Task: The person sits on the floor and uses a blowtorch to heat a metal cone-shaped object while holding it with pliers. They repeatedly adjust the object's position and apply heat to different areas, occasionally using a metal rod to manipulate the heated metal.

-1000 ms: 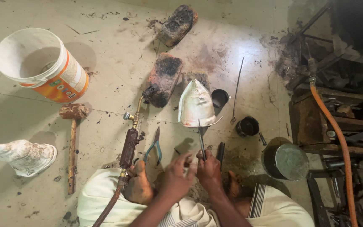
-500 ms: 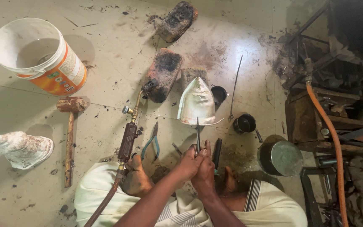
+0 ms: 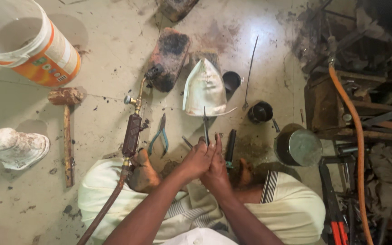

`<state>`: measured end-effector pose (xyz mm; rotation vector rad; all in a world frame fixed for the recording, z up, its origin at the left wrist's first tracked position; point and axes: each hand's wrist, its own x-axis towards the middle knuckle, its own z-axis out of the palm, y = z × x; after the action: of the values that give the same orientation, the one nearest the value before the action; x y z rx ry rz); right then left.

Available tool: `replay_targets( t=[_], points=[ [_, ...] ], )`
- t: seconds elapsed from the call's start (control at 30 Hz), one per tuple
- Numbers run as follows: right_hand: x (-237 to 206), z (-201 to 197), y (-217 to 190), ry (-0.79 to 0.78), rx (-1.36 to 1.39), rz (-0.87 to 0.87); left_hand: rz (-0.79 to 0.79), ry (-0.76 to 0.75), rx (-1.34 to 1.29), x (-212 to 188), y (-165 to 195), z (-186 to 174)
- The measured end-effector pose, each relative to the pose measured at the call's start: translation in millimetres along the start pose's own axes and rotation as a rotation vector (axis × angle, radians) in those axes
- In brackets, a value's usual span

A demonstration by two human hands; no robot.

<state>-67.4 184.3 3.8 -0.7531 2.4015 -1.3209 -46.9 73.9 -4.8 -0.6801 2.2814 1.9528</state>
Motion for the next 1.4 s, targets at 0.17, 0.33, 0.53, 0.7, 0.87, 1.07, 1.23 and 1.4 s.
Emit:
replay_targets(
  t=[0.17, 0.33, 0.53, 0.7, 0.87, 1.07, 1.23, 1.4],
  points=[
    [5, -17, -24, -0.158, -0.005, 0.13, -0.022, 0.067, 0.124, 2, 14, -2],
    [2, -57, -32, -0.49, 0.433, 0.199, -0.035, 0.088, 0.248, 8, 36, -21],
    [23, -30, -6, -0.324, 0.844, 0.226, -0.081, -0.028, 0.39, 8, 63, -43],
    [31, 9, 0, 0.113, 0.856, 0.463, -0.295, -0.105, 0.434, 8, 85, -69],
    [47, 51, 5, -0.061, 0.248, 0.679, -0.274, -0.044, 0.438, 18, 98, -105],
    [84, 110, -5, -0.184, -0.391, -0.112, -0.123, 0.173, 0.405, 15, 89, -131],
    [102, 116, -7, -0.293, -0.329, 0.304, -0.1, 0.221, 0.467, 13, 77, -130],
    [71, 69, 35, -0.335, 0.357, 0.613, -0.065, 0.222, 0.408, 12, 58, -104]
  ],
)
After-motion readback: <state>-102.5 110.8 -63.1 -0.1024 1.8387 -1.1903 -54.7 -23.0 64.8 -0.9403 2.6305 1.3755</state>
